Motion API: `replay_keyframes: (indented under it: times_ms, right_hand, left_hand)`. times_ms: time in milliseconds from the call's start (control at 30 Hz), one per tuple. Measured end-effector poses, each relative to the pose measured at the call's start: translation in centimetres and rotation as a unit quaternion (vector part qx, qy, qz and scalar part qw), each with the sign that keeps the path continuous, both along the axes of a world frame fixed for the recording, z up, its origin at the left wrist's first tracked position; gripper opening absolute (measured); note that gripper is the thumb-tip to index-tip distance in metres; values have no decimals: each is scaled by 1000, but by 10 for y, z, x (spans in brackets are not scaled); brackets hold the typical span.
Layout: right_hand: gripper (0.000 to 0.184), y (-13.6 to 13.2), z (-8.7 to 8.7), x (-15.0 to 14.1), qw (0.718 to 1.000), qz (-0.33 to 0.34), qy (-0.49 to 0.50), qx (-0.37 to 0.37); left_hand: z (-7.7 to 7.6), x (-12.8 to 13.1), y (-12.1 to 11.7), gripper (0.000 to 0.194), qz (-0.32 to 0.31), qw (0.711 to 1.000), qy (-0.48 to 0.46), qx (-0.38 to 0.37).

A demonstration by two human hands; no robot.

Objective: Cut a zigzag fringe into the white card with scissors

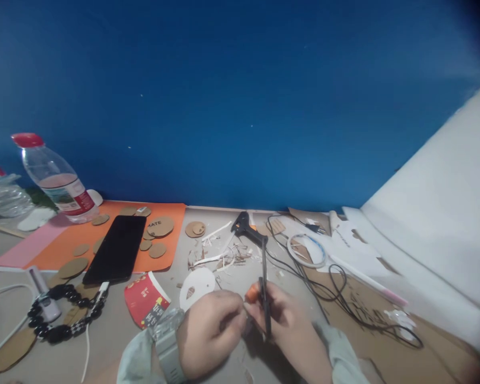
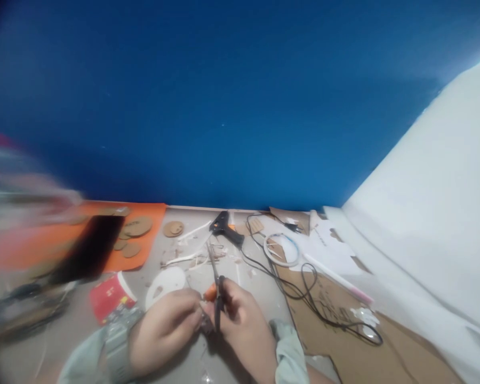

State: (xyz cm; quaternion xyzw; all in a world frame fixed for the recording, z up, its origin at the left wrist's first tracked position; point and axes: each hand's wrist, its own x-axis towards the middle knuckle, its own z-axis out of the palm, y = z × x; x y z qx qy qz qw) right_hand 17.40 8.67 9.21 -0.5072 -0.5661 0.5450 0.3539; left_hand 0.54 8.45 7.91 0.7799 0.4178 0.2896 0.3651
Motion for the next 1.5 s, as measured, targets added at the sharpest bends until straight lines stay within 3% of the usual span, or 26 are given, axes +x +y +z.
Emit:
replay_keyframes:
  times_ms: [300, 533, 700, 833, 1000, 1200, 1300, 1400, 1500]
  right_hand:
    - [10, 2, 4, -1, 999, 7, -38, 28]
    - [15, 1, 4, 0, 996, 38, -70, 49]
    - [15, 1, 4, -2, 997, 21, -54, 45]
    - [14, 0, 4, -2, 998, 10, -40, 39]
    - [12, 0, 1, -2, 998, 17, -41, 40]
    - [11, 0, 1, -3, 997, 7, -56, 50]
    - [16, -1, 6, -5, 998, 7, -48, 40]
    - [26, -2, 11, -6, 999, 0, -33, 22]
    - [39, -6, 10, -5, 998, 52, 15, -34]
  left_hand:
    - [0, 0, -1, 22, 12, 1000, -16, -3]
    - [1, 0, 1, 28, 37, 999, -23, -2]
    - [2, -3, 1, 38, 31, 998, -46, -19]
    - [2, -2, 1, 27, 16, 998, -52, -30]
    - [-2, 0, 2, 29, 53, 997, -29, -42]
    - [4, -3, 0, 33, 32, 997, -49, -55]
    - [3, -3, -1, 27, 19, 997, -52, -48]
    - [-1, -2, 0, 23, 45, 997, -52, -29]
    - [-2, -2, 1, 26, 78, 993, -86, -15]
